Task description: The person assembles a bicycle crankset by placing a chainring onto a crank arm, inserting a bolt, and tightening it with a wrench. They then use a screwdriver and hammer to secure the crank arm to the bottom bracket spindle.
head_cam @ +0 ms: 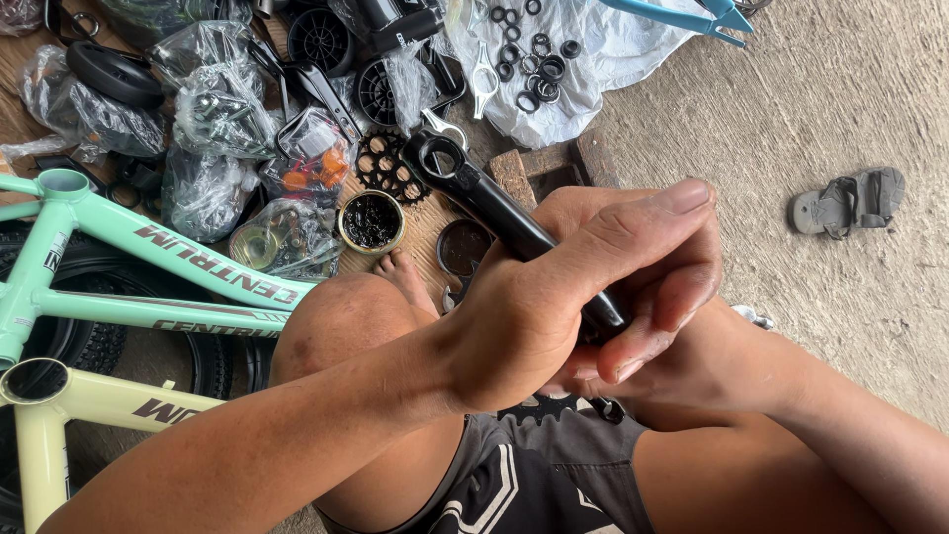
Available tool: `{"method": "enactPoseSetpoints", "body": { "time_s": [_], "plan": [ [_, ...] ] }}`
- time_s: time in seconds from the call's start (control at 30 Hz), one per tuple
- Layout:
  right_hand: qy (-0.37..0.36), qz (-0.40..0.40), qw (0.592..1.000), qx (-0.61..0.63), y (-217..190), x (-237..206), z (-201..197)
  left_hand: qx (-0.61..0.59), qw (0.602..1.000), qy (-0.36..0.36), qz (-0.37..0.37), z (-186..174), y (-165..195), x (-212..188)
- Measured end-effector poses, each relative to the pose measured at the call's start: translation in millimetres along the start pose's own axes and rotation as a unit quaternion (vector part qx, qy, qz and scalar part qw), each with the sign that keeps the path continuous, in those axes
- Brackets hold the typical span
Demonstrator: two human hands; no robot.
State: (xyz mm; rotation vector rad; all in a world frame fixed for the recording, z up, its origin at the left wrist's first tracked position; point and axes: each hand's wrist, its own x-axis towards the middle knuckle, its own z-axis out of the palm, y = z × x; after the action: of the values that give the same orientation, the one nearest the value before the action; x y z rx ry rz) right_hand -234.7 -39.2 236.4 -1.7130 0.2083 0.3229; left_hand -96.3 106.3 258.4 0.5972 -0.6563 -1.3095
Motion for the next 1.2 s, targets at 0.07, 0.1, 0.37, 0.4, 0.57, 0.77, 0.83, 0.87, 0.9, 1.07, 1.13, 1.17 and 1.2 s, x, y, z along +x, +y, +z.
{"method": "enactPoseSetpoints", "body": {
  "time_s": [0.07,0.1,0.37,0.4,0.57,0.77,0.83,0.87,0.9,1.07,1.13,1.17,1.2],
  "plan": [
    [-0.003,-0.007,1.000,-0.010,-0.4,-1.1,0.3,-0.001,1.000,-0.004,-0.005,-0.3,0.7,-0.8],
    [-0.004,-0.011,1.000,-0.015,-0.4,-0.7,-0.1,0.000,1.000,-0.007,-0.007,-0.4,0.9,-0.9],
    [-0.011,-0.002,1.000,-0.006,0.7,0.3,-1.5,-0.005,1.000,-0.007,-0.003,-1.3,-1.8,-0.7],
    [0.003,0.009,1.000,-0.018,2.1,-0.6,0.0,-0.006,1.000,-0.007,-0.004,-1.7,-2.1,-1.0],
    [0.004,0.006,1.000,-0.009,13.5,-3.6,-1.9,-0.010,1.000,-0.015,0.003,-2.4,-4.8,-0.7],
    [-0.055,0.004,0.998,-0.017,19.5,-3.0,-11.6,-0.014,1.000,-0.018,-0.005,-2.6,-6.2,-1.0],
    [-0.059,0.004,0.998,-0.014,17.1,-2.4,-10.5,-0.015,1.000,-0.015,-0.006,-2.7,-5.3,-0.4],
    [-0.054,0.002,0.998,-0.014,15.5,-2.1,-9.4,-0.016,1.000,-0.012,-0.007,-2.2,-4.9,-0.1],
    [-0.048,0.001,0.999,-0.014,13.7,-1.8,-8.0,-0.017,1.000,-0.008,-0.007,-2.0,-4.5,0.3],
    [-0.012,0.014,0.999,0.034,6.4,-0.4,-3.9,-0.006,1.000,-0.013,-0.004,0.1,-2.2,0.7],
    [-0.026,0.003,0.999,0.024,4.9,0.5,-6.1,-0.006,1.000,-0.016,-0.002,0.4,-1.7,0.3],
    [-0.044,-0.009,0.999,0.020,4.9,0.8,-6.9,-0.008,1.000,-0.015,-0.005,0.1,-1.5,0.1],
    [-0.062,-0.021,0.998,0.017,5.3,0.8,-7.3,-0.010,1.000,-0.014,-0.008,-0.2,-1.4,0.0]
  ]
}}
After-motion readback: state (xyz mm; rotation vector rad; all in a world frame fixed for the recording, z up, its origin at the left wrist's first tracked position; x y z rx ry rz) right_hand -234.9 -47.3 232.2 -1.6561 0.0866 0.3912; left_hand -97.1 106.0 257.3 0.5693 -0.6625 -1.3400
